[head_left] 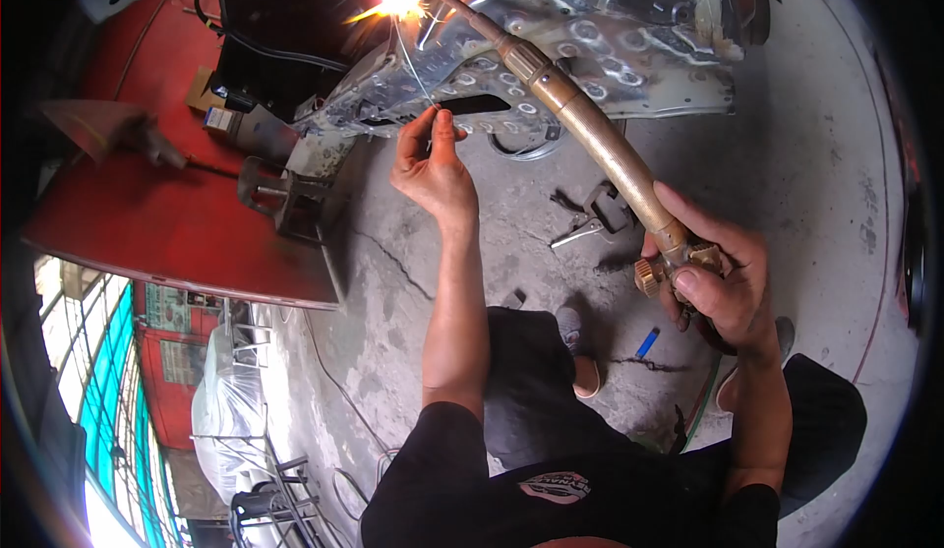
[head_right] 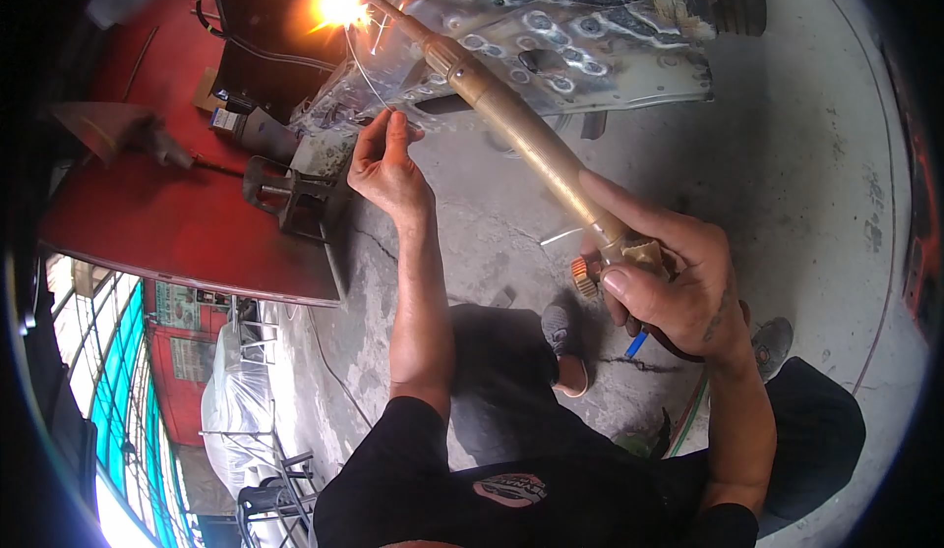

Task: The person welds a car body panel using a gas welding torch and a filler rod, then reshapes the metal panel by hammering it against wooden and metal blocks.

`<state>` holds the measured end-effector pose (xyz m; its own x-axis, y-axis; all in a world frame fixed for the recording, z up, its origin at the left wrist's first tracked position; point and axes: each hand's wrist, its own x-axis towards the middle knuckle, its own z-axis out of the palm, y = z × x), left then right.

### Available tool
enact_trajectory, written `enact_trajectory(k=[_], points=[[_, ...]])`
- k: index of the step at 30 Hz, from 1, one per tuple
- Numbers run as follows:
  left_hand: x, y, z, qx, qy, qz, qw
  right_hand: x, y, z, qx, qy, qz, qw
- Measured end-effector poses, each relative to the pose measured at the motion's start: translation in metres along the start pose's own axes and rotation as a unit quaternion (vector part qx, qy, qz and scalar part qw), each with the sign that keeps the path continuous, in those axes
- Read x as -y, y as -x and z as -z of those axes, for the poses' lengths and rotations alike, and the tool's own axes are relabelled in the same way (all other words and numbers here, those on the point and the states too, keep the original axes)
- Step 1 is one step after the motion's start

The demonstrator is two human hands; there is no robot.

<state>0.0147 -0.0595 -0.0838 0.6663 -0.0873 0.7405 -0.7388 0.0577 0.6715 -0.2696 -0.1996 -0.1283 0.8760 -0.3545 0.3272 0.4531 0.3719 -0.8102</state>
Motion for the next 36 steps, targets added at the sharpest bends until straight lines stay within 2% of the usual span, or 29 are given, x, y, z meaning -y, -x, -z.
enact_trajectory(k=[22,28,32,36], points=[[0.000,-0.001,0.000,-0.006,0.009,0.002,1.000,0.003,0.001,-0.003,-0.010,-0.003,-0.015,1.000],[0.000,0.007,0.011,-0.013,0.039,0.012,0.999,0.009,0.005,0.003,0.030,-0.006,-0.056,0.998],[0.007,0.038,0.034,-0.019,0.175,0.163,0.971,0.012,0.008,-0.010,0.058,0.072,-0.092,0.991],[0.006,0.081,0.061,-0.001,0.249,0.333,0.909,-0.003,0.022,-0.036,0.053,0.090,-0.159,0.982]])
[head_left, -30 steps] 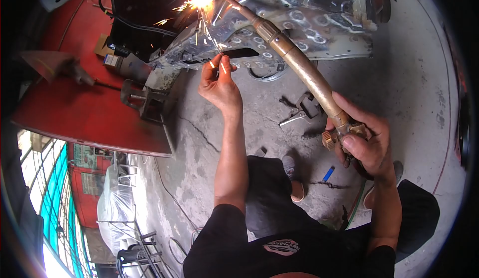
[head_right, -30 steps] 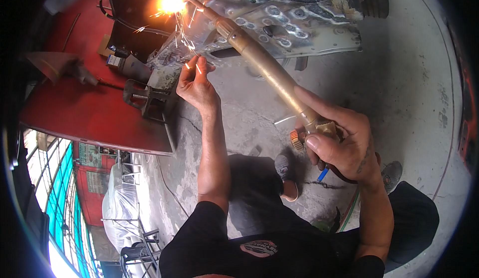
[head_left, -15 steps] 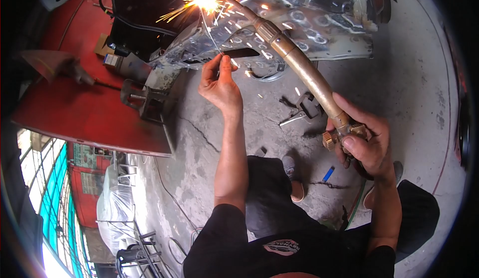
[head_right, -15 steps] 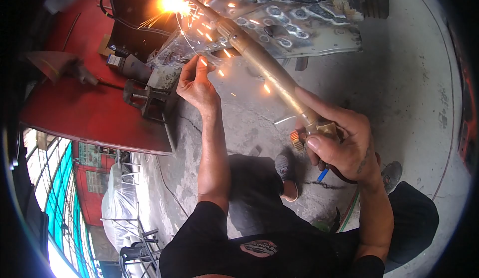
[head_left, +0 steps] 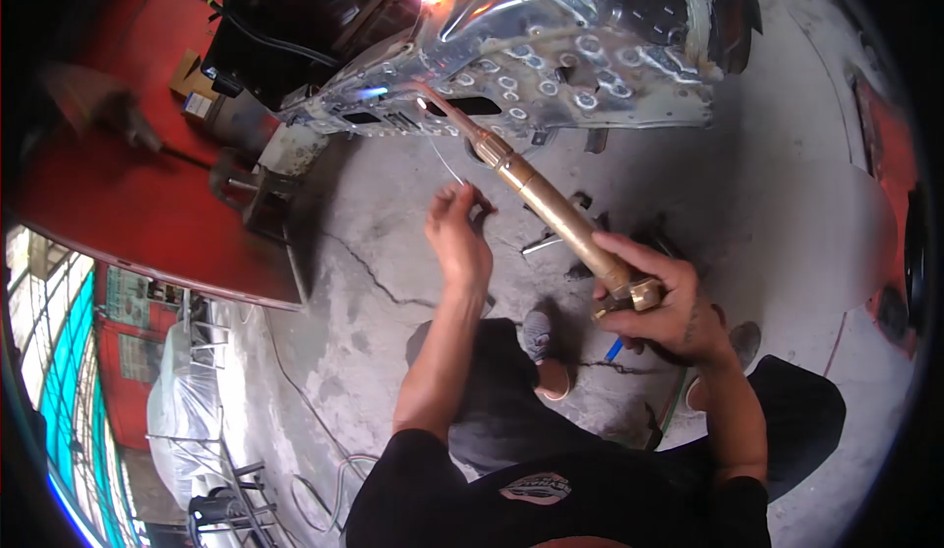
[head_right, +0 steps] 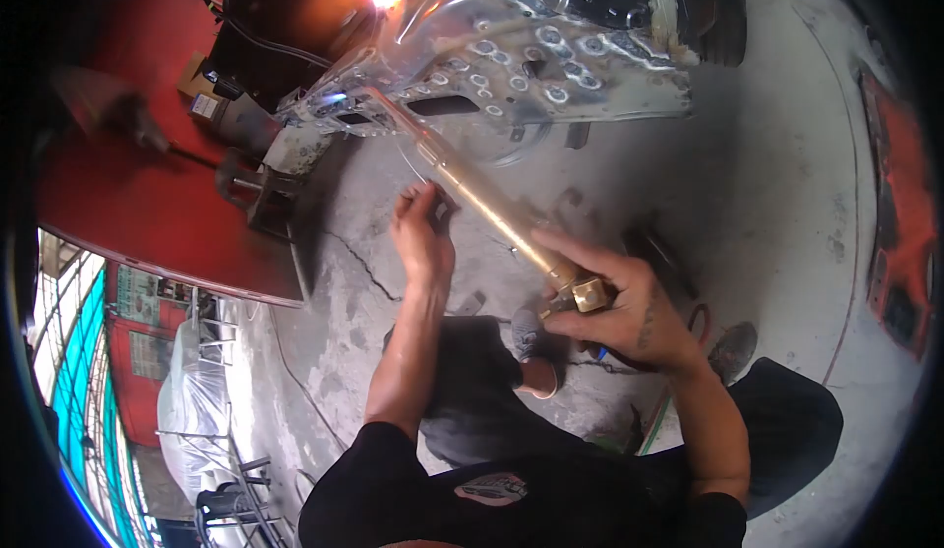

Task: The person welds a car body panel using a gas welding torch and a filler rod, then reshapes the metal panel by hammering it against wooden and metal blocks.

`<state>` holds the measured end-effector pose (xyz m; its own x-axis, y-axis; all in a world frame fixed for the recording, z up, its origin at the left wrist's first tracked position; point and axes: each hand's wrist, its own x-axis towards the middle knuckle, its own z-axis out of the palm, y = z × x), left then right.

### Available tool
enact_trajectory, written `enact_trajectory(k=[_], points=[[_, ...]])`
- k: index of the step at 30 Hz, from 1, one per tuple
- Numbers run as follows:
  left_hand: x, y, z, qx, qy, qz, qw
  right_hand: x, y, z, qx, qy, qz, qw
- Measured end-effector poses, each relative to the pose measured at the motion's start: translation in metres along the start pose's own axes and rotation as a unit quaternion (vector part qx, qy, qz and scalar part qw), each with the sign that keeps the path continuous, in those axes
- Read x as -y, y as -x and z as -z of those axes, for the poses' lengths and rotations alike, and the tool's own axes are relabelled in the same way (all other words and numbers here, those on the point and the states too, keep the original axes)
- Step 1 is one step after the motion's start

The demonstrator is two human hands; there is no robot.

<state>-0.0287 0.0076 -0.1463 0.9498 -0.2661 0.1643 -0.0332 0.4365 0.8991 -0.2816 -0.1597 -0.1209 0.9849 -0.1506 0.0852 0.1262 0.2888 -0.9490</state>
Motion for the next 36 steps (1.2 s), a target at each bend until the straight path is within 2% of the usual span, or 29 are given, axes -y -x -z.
enact_trajectory(k=[3,5,8,11,14,18,19,20,23,24,27,29,30,31,33,34,35,36], points=[[0.027,0.073,0.030,-0.024,-0.056,0.131,0.990,-0.013,0.001,-0.019,0.002,0.023,0.019,1.000],[0.038,0.130,0.044,0.016,-0.069,0.189,0.979,-0.025,0.000,-0.028,-0.003,0.071,0.016,0.997],[0.024,0.177,0.035,0.001,0.130,0.290,0.948,-0.049,-0.003,-0.035,-0.015,0.107,-0.015,0.994],[0.012,0.181,0.016,0.001,0.111,0.250,0.962,-0.067,0.000,-0.046,-0.012,0.118,-0.034,0.992],[0.036,0.190,0.019,0.006,0.076,0.244,0.967,-0.093,0.006,-0.046,-0.018,0.205,0.022,0.978],[0.069,0.202,0.028,0.014,0.051,0.227,0.973,-0.101,0.020,-0.051,-0.053,0.279,0.018,0.959],[0.077,0.204,0.030,0.030,0.038,0.211,0.976,-0.103,0.025,-0.052,-0.066,0.297,0.009,0.952],[0.091,0.205,0.030,0.046,-0.095,0.105,0.989,-0.112,0.026,-0.049,-0.083,0.311,0.031,0.946],[0.100,0.217,0.020,0.001,-0.091,0.131,0.987,-0.124,0.033,-0.046,-0.127,0.318,-0.031,0.939],[0.122,0.221,0.021,-0.011,-0.063,0.087,0.994,-0.123,0.034,-0.050,-0.153,0.323,-0.062,0.932],[0.161,0.224,0.020,-0.032,-0.077,0.091,0.992,-0.163,0.032,-0.026,-0.147,0.454,0.105,0.872],[0.193,0.219,0.027,-0.012,-0.112,0.040,0.993,-0.173,0.036,-0.016,-0.139,0.465,0.056,0.873],[0.193,0.213,0.029,0.023,-0.124,0.135,0.983,-0.178,0.035,-0.010,-0.141,0.476,0.033,0.867],[0.188,0.208,0.028,0.011,-0.102,0.209,0.972,-0.183,0.029,-0.002,-0.144,0.488,0.016,0.861],[0.181,0.202,0.033,-0.016,-0.058,0.359,0.932,-0.208,0.026,0.020,-0.139,0.516,0.030,0.845],[0.198,0.198,0.048,0.019,-0.090,0.410,0.908,-0.223,0.025,0.034,-0.129,0.524,0.029,0.842],[0.234,0.199,0.070,0.078,-0.130,0.336,0.930,-0.236,0.020,0.048,-0.121,0.532,0.032,0.838],[0.280,0.209,0.098,0.141,-0.169,0.262,0.939,-0.250,0.020,0.058,-0.106,0.555,-0.061,0.823]])
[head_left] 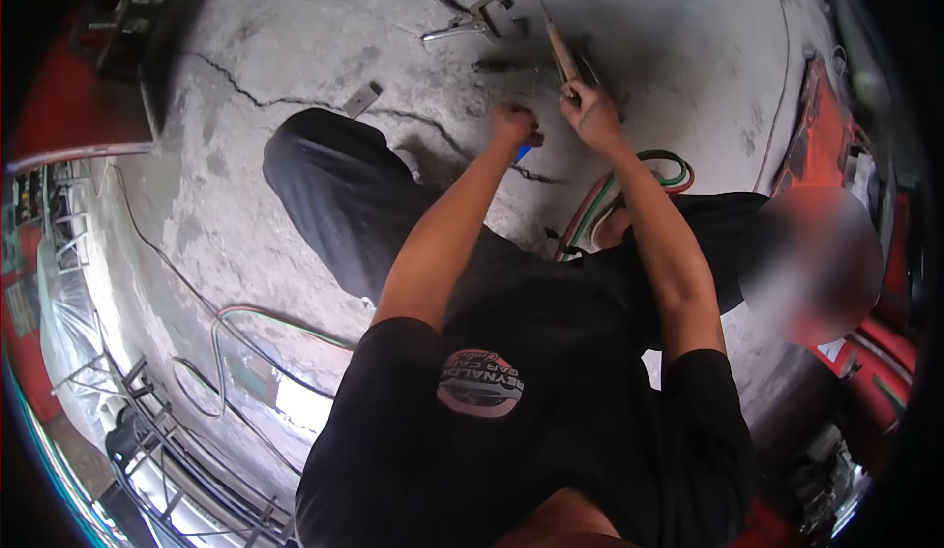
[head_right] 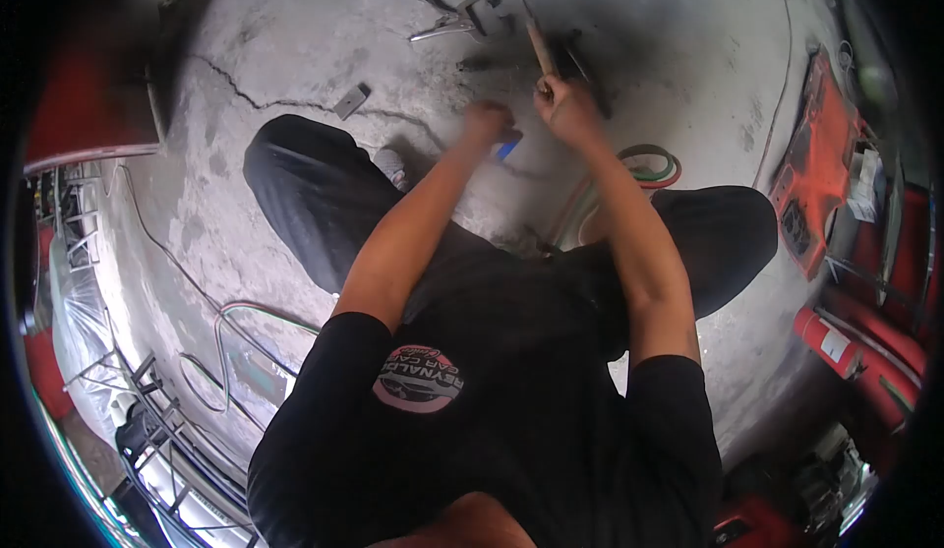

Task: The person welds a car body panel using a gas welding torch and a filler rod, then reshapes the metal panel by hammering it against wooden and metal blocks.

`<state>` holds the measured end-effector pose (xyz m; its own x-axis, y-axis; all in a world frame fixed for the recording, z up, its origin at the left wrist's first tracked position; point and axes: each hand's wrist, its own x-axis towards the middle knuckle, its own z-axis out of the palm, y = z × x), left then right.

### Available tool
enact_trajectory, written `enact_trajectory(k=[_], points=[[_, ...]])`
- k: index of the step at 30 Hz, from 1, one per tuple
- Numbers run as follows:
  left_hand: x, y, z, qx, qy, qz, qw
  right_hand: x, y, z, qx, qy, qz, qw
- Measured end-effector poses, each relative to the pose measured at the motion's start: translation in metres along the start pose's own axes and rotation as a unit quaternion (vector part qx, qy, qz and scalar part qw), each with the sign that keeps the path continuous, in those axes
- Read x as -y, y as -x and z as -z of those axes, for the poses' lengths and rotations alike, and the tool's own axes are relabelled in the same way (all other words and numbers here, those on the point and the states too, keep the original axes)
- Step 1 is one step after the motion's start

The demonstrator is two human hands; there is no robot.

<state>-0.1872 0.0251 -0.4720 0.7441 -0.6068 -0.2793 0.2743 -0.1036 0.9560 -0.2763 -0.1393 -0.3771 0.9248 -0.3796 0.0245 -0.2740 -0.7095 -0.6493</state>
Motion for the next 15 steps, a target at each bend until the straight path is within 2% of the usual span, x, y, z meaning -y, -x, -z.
enact_trajectory(k=[2,3,5,7,8,9,11,13,14,15], points=[[0.067,-0.022,0.014,0.040,-0.101,-0.043,0.993,-0.025,0.012,-0.025,-0.026,0.083,0.013,0.996],[0.088,-0.031,0.019,0.039,-0.137,-0.012,0.990,-0.041,0.012,-0.040,-0.041,0.127,0.020,0.991],[0.089,-0.028,0.021,0.018,-0.110,0.058,0.992,-0.103,0.018,-0.086,-0.047,0.101,0.011,0.994],[0.060,-0.023,0.030,-0.025,0.012,0.130,0.991,-0.121,0.005,-0.099,-0.048,0.124,0.037,0.990],[0.089,-0.040,0.045,-0.004,-0.211,-0.020,0.977,-0.117,0.008,-0.097,-0.043,0.161,0.066,0.984],[0.119,-0.056,0.060,-0.052,-0.428,-0.165,0.887,-0.114,0.008,-0.098,-0.038,0.197,0.098,0.975],[0.108,-0.065,0.082,-0.131,-0.464,-0.158,0.862,-0.115,0.005,-0.105,0.051,0.239,0.025,0.969],[0.019,-0.072,0.105,-0.184,-0.431,0.049,0.882,-0.130,0.001,-0.116,0.096,0.231,-0.047,0.967],[0.035,-0.091,0.134,-0.226,-0.441,0.027,0.868,-0.150,0.006,-0.139,0.102,0.198,-0.085,0.971],[0.025,-0.104,0.161,-0.230,-0.452,0.083,0.858,-0.154,0.011,-0.141,0.112,0.193,-0.082,0.971]])
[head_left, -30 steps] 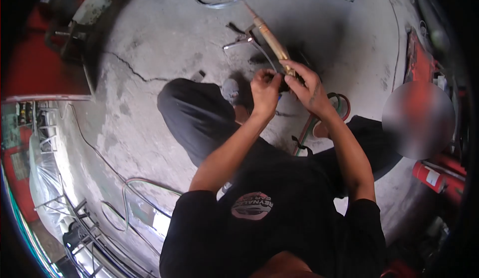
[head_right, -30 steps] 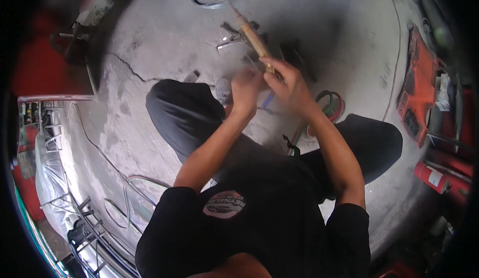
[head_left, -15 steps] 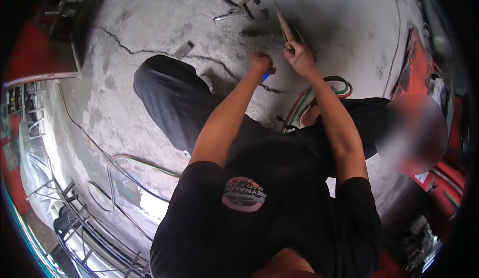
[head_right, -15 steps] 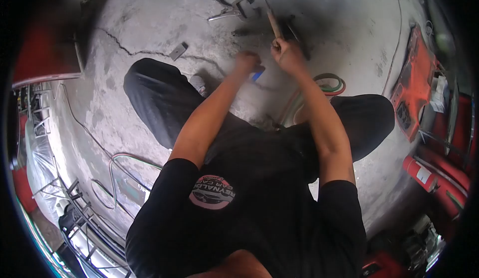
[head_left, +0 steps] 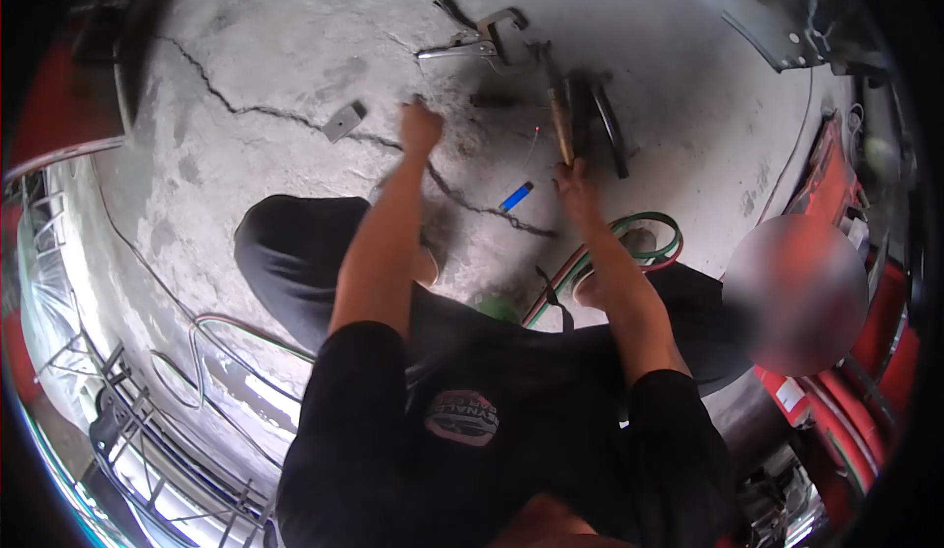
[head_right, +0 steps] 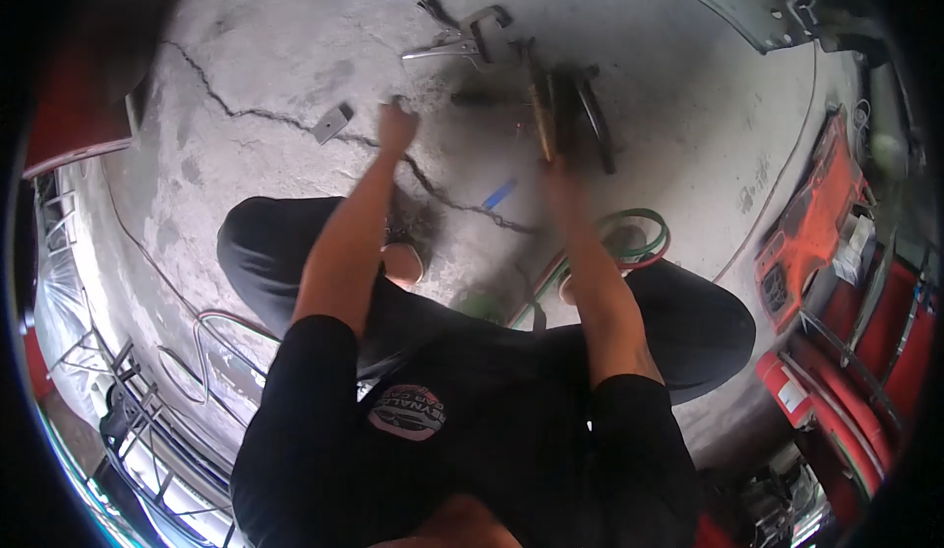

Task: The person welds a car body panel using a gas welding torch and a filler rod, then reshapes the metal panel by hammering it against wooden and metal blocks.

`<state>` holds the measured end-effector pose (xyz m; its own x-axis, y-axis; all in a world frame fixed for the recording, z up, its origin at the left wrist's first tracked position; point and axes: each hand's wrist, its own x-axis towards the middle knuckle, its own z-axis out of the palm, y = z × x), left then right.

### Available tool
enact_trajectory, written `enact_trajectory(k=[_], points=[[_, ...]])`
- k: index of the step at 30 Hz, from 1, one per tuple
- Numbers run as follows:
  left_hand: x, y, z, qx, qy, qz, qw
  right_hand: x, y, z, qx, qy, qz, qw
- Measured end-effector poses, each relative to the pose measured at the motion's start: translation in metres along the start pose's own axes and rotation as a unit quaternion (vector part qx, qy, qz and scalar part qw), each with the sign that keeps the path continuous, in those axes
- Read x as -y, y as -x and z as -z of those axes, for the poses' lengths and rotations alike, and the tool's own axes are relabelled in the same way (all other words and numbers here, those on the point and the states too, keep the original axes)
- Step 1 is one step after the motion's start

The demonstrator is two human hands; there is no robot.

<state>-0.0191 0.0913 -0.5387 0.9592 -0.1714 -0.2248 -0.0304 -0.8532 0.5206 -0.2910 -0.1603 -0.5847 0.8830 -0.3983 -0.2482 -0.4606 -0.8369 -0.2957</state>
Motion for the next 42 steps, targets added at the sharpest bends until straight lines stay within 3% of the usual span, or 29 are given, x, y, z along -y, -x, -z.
enact_trajectory(k=[2,3,6,7,10,12,13,15,16,18,19,20,22,24,28,29,30,31,33,36,38,39,41,42], points=[[0.031,-0.040,0.019,-0.039,-0.164,0.053,0.984,0.011,0.007,0.008,0.009,0.023,0.051,0.998],[0.044,-0.047,0.027,-0.049,-0.151,0.113,0.981,0.021,0.010,0.020,0.010,0.050,0.095,0.994],[0.062,-0.051,0.057,-0.034,-0.154,0.230,0.960,0.017,0.008,0.032,-0.133,-0.036,0.119,0.983],[0.070,-0.047,0.059,-0.022,-0.171,0.225,0.959,0.024,-0.007,0.049,-0.195,-0.097,0.087,0.972],[0.134,-0.058,0.052,0.083,-0.189,0.150,0.967,0.010,-0.028,0.045,-0.110,-0.031,-0.092,0.989],[0.124,-0.044,0.052,0.009,-0.103,0.185,0.977,-0.043,-0.025,-0.029,-0.217,0.031,0.005,0.976],[0.140,-0.046,0.042,0.019,-0.171,0.120,0.978,-0.057,-0.039,-0.047,-0.281,0.061,0.056,0.956],[0.132,-0.041,0.043,0.000,-0.137,0.124,0.983,-0.029,-0.044,-0.005,-0.035,-0.077,-0.135,0.987],[0.133,-0.042,0.040,0.017,-0.182,0.117,0.976,-0.036,-0.042,-0.013,-0.017,-0.062,-0.140,0.988],[0.139,-0.049,0.037,0.033,-0.204,0.108,0.972,-0.017,-0.036,0.007,-0.133,-0.116,-0.173,0.969],[0.165,-0.066,0.017,0.063,-0.326,0.087,0.939,-0.013,-0.036,0.015,-0.172,-0.154,-0.194,0.953],[0.131,-0.064,0.032,0.041,-0.232,0.228,0.945,-0.002,-0.029,0.028,-0.223,-0.194,-0.181,0.938],[0.126,-0.072,0.039,0.079,-0.241,0.278,0.927,0.029,-0.007,0.076,-0.296,-0.261,-0.144,0.908],[0.133,-0.075,0.028,0.070,-0.212,0.278,0.934,0.071,0.019,0.155,-0.279,-0.336,-0.123,0.891],[0.122,-0.069,0.019,0.087,-0.396,0.161,0.900,0.154,0.060,0.347,-0.201,-0.458,-0.025,0.866],[0.110,-0.056,0.021,0.064,-0.464,0.105,0.877,0.172,0.065,0.384,-0.202,-0.495,0.028,0.844],[0.099,-0.053,0.029,0.100,-0.464,0.078,0.877,0.193,0.061,0.412,-0.246,-0.521,0.091,0.812],[0.105,-0.062,0.019,0.089,-0.448,0.092,0.885,0.211,0.052,0.438,-0.288,-0.540,0.156,0.775],[0.116,-0.077,0.007,0.085,-0.399,0.112,0.906,0.226,0.041,0.489,-0.282,-0.519,0.236,0.772],[0.101,-0.065,0.004,0.127,-0.339,0.130,0.923,0.246,-0.014,0.529,-0.268,-0.594,0.186,0.735],[0.085,-0.053,0.010,0.165,-0.363,0.129,0.908,0.284,-0.053,0.496,-0.298,-0.642,0.161,0.688],[0.089,-0.055,0.001,0.157,-0.321,0.117,0.926,0.318,-0.064,0.468,-0.330,-0.657,0.157,0.660],[0.060,-0.040,0.028,0.202,-0.261,0.114,0.937,0.352,-0.083,0.425,-0.261,-0.759,0.181,0.568],[0.058,-0.041,0.034,0.222,-0.226,0.114,0.942,0.364,-0.081,0.418,-0.254,-0.769,0.189,0.555]])
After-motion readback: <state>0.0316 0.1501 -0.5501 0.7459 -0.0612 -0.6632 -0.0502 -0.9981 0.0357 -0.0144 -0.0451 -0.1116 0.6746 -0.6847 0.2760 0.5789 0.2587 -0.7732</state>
